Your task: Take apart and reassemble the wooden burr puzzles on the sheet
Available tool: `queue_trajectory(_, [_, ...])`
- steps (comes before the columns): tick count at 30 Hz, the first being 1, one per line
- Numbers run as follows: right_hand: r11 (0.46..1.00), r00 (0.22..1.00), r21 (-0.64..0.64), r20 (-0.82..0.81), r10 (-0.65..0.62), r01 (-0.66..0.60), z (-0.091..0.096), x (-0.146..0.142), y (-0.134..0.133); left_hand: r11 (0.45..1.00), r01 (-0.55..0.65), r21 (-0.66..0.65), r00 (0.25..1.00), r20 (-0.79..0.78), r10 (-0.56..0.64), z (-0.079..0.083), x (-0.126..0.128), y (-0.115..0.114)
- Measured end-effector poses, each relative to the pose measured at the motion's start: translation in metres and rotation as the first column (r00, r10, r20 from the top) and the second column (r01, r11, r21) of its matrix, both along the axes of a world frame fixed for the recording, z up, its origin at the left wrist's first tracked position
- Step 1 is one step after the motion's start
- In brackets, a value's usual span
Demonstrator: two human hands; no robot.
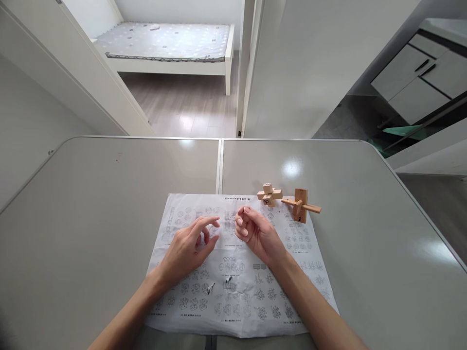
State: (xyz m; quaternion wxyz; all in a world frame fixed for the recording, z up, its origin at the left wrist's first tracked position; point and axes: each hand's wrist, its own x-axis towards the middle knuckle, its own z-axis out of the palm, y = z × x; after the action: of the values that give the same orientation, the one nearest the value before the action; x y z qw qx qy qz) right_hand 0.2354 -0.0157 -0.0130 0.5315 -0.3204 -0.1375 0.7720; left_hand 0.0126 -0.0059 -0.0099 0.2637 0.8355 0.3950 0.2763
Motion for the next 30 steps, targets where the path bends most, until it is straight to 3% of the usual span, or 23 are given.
queue_trajectory(30, [1.0, 1.0, -0.002, 0.004, 0.001, -0.001, 0.0003, 0.0002, 0.0001, 1.0, 0.001, 0.019, 1.0, -0.006, -0.001, 0.0006, 0.0003, 0.0])
